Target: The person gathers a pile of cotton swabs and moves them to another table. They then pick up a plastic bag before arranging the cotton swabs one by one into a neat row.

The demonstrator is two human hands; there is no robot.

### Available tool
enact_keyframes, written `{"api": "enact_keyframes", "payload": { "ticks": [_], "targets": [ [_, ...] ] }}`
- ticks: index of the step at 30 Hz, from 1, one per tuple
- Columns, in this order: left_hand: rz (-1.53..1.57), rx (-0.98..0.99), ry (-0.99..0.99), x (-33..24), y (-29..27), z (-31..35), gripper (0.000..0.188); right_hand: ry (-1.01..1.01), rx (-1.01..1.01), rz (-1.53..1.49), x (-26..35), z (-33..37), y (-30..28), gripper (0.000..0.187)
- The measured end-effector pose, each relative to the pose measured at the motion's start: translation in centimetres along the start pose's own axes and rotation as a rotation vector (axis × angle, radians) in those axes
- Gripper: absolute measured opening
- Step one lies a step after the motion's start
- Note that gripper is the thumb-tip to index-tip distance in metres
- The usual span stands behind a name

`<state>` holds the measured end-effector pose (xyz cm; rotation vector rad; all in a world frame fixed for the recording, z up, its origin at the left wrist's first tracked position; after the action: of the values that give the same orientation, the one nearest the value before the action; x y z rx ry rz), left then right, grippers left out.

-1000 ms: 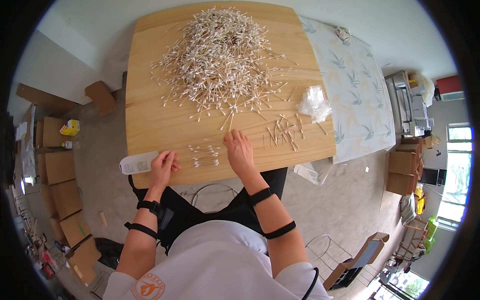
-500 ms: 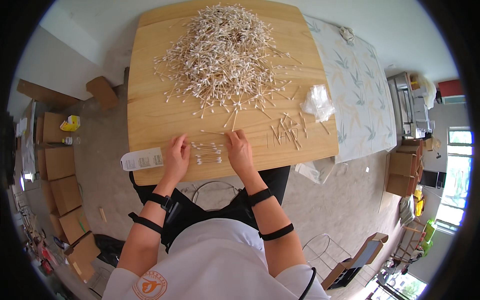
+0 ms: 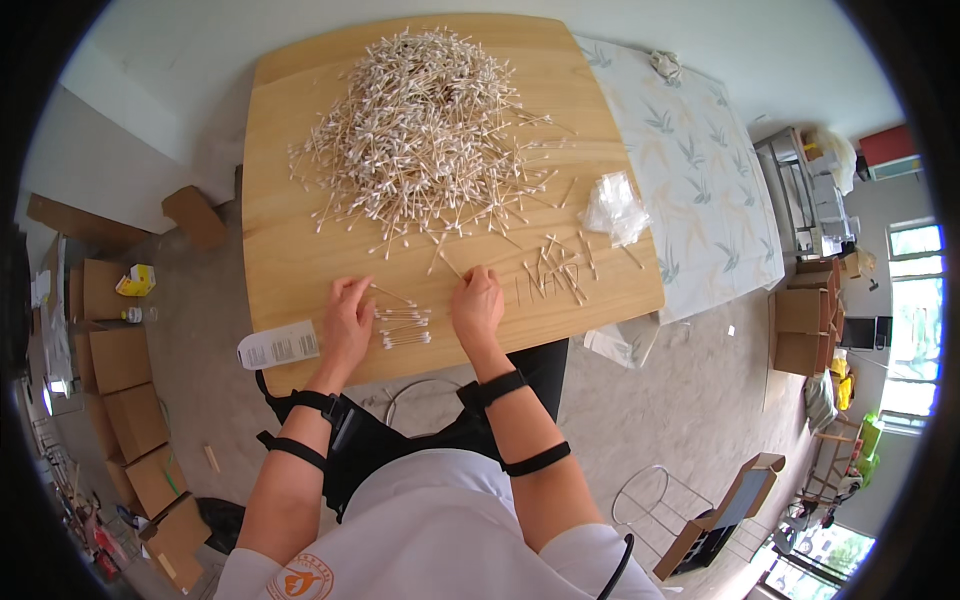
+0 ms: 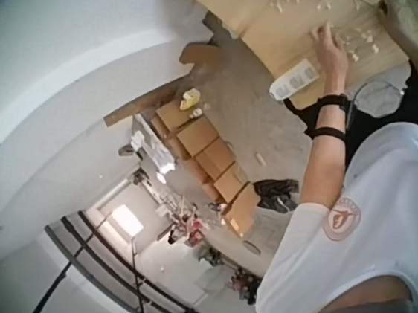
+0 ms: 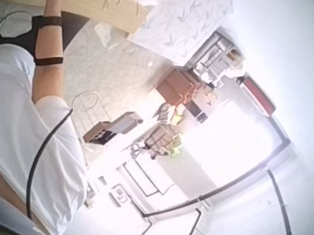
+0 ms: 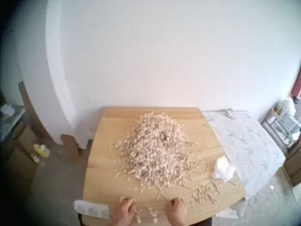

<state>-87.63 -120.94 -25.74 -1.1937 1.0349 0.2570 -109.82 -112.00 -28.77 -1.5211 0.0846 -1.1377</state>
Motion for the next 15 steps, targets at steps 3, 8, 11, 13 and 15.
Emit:
{"api": "enact_keyframes", "payload": {
  "ticks": [3,8,11,13,15],
  "targets": [
    [-0.069,0.054,-0.007,0.3,0.2,-0.2,0.029,-0.067,0.031,-0.030,-0.9,1.2,-0.2,0.009],
    [-0.020,0.056,0.047,0.0,0.6,1.0,0.020,-0.328,0.041,-0.071,2.7,2.1,-0.1,0.007],
    [0.086,0.083,-0.055,1.0,0.8,1.9,0.018,-0.515,0.100,-0.019,5.1,2.0,1.2,0.009],
    [0.191,-0.042,-0.078,1.7,0.0,2.2,0.017,-0.407,0.231,-0.047,5.1,1.7,2.2,0.013],
    [0.201,-0.069,-0.104,2.2,-0.4,2.1,0.017,-0.276,0.133,-0.071,5.1,0.8,1.3,0.015]
  ]
}}
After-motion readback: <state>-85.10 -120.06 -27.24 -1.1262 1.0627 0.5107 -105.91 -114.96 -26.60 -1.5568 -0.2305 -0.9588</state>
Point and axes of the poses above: each hand's wrist, its own z-axis away from the middle knuckle, its own y-axis out of the palm, x = y × z, the point moved 7 cm from there along -z, towards the middle knuckle, and after that the axes turned 7 degrees about x, right-handed, at the moved point
